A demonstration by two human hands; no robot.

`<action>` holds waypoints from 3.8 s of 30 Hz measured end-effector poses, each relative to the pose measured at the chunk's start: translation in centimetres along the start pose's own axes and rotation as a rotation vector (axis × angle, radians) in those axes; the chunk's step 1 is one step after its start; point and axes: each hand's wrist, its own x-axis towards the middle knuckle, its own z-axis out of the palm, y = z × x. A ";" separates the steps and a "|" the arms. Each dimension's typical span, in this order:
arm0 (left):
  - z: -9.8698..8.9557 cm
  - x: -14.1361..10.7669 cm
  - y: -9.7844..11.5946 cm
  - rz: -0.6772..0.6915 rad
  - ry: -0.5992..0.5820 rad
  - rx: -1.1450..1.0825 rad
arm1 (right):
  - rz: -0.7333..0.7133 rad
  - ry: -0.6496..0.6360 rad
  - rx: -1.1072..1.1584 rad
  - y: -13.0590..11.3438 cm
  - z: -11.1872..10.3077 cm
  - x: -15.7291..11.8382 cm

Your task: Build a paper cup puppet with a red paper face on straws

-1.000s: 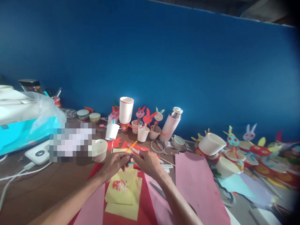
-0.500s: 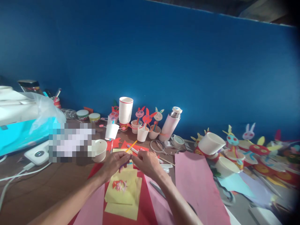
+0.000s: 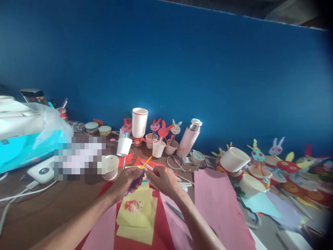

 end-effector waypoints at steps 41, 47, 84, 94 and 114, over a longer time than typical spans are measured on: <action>-0.8 -0.3 -0.5 -0.108 -0.277 -0.168 | -0.434 0.008 0.067 0.9 -0.8 -0.4; -0.8 -0.3 0.0 -0.038 -0.285 -0.035 | -0.389 0.021 0.029 1.1 -0.8 -0.3; 0.3 0.4 -0.9 0.224 0.094 0.238 | -0.250 -0.015 0.227 1.2 -0.5 0.1; 0.2 0.4 -1.0 0.165 0.075 0.117 | -0.214 0.009 0.099 1.4 -0.2 0.1; 0.0 0.6 -1.6 0.054 -0.102 -0.204 | -0.149 0.168 -0.150 1.5 0.8 0.5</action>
